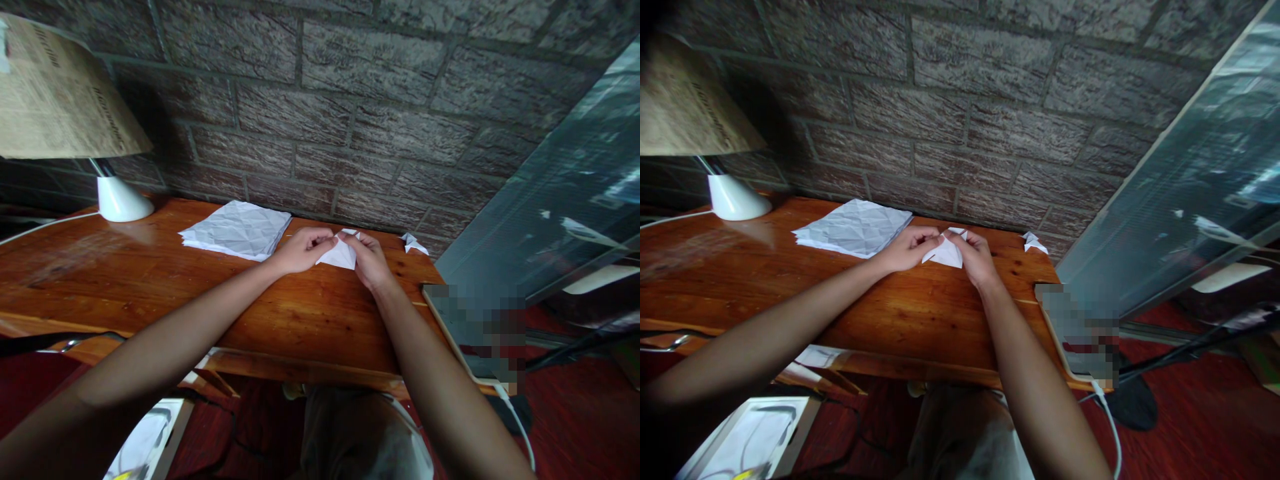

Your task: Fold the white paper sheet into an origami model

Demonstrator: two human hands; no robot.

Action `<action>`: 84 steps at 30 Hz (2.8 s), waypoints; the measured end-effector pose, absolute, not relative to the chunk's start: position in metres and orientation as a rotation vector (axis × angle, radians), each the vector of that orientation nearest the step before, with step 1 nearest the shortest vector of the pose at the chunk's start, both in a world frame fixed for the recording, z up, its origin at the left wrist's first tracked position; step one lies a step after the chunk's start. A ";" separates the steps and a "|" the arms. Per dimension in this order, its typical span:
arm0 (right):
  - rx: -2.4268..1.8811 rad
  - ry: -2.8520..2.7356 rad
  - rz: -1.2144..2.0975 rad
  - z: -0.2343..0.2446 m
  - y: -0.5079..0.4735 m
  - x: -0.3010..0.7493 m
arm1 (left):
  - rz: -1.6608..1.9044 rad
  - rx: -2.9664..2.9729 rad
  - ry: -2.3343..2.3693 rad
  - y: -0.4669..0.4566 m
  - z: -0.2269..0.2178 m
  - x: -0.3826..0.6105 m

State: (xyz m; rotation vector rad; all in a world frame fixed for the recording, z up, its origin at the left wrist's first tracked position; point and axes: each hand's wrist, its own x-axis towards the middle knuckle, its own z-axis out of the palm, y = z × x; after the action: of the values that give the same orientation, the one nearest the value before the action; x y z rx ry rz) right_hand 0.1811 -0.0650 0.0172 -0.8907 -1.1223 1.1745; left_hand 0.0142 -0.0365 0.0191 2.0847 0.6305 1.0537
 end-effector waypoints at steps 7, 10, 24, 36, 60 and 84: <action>-0.921 -1.145 1.094 0.017 -0.063 0.182 | 1.078 2.108 0.656 -0.040 0.018 0.016; -0.935 -1.189 1.041 0.017 -0.064 0.184 | 1.100 2.121 0.680 -0.040 0.015 0.020; -0.929 -1.206 1.057 0.014 -0.062 0.180 | 1.156 1.925 0.712 -0.032 0.010 0.022; -0.912 -1.075 1.176 0.019 -0.063 0.187 | 1.155 1.503 0.714 -0.026 0.012 0.021; -0.898 -1.212 1.037 0.013 -0.060 0.189 | 1.194 1.400 0.645 -0.023 0.010 0.017; -0.967 -1.307 1.178 0.010 -0.062 0.189 | 1.047 1.556 0.567 -0.018 0.016 0.005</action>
State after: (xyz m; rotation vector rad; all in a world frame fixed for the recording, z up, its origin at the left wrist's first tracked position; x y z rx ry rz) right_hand 0.1889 -0.0617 0.0095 -0.9674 -1.3065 1.1782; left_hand 0.0045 -0.0176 0.0161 1.5563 0.5673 1.0472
